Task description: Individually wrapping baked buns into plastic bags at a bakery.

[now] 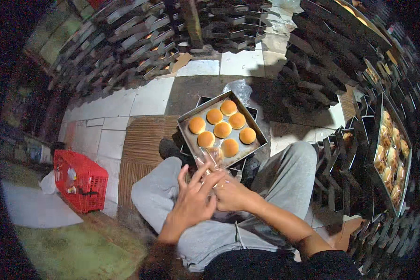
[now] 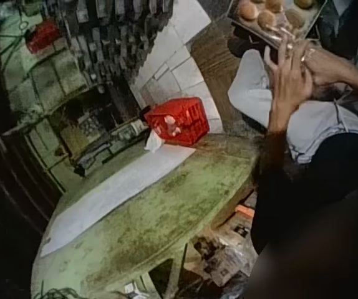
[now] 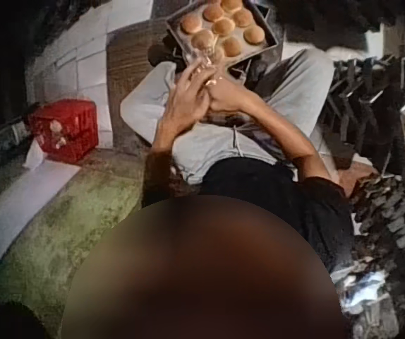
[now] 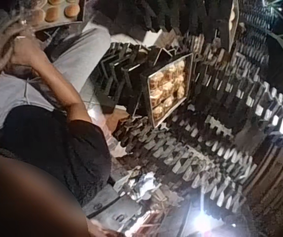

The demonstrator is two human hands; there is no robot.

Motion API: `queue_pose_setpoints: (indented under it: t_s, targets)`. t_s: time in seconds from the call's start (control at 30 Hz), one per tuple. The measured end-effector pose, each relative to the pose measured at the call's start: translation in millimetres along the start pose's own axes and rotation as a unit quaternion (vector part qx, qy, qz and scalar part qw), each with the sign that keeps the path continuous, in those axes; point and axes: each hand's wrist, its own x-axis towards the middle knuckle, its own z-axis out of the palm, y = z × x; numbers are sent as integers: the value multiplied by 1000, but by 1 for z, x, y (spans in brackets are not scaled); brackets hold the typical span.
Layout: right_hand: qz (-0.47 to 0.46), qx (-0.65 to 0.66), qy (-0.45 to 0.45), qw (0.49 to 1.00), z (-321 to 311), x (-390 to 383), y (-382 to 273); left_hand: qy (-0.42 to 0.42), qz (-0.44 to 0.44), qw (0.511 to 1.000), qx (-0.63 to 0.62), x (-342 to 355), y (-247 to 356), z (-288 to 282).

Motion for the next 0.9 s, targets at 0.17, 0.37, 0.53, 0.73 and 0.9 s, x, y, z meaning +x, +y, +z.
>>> queue_pose_setpoints:
  t_s: [0.17, 0.37, 0.53, 0.73, 0.9]
  targets:
    - [72, 359, 129, 922, 69, 69, -29, 319, -371, 772, -405, -23, -91, 76]
    - [188, 116, 63, 973, 132, 97, 127, 592, -512, 469, -410, -20, -142, 32]
    - [475, -296, 216, 800, 169, 5, 377, 514, -429, 503, -547, -9, -128, 55]
    - [392, 127, 71, 908, 159, -22, 352, 454, -330, 416, -716, -12, -116, 45]
    - [421, 539, 225, 694, 81, -22, 218, 450, -279, 342, -777, -29, -113, 51]
